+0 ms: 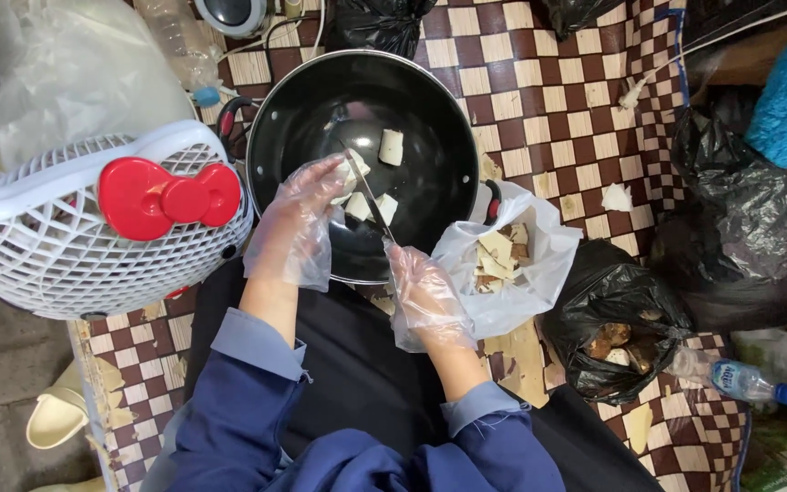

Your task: Cutting blocks of food into smaller pieces using a knife and placing them into a wok for preparation.

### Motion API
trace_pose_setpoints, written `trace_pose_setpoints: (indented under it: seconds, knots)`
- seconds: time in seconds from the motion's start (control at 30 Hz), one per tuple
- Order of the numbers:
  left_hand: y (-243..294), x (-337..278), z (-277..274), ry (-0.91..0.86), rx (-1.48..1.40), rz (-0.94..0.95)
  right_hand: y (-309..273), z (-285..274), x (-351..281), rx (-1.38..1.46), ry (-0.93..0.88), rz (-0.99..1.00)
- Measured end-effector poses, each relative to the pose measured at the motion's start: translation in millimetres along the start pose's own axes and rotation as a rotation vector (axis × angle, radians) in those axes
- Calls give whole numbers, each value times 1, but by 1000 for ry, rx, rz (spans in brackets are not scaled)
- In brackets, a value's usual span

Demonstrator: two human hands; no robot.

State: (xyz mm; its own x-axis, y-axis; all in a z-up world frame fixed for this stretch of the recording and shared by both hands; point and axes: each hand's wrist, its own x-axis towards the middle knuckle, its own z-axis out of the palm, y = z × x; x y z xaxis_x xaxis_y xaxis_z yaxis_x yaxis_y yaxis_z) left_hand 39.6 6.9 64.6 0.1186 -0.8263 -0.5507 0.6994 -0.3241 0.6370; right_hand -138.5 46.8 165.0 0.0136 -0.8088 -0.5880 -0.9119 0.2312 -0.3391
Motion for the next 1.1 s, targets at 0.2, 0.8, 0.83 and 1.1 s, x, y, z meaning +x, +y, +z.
trace_pose_setpoints:
  seconds: [0.2, 0.8, 0.83, 1.1]
  knots:
    - [-5, 9, -11, -82, 28, 94, -6, 5, 2, 7, -25, 11]
    - [-43, 37, -24, -85, 251, 695, -4, -4, -11, 85, -43, 38]
    - [-42, 38, -25, -77, 265, 669, -4, -5, -12, 93, -44, 39]
    - [-65, 63, -47, -62, 102, 448, 3, 19, 4, 50, -29, -2]
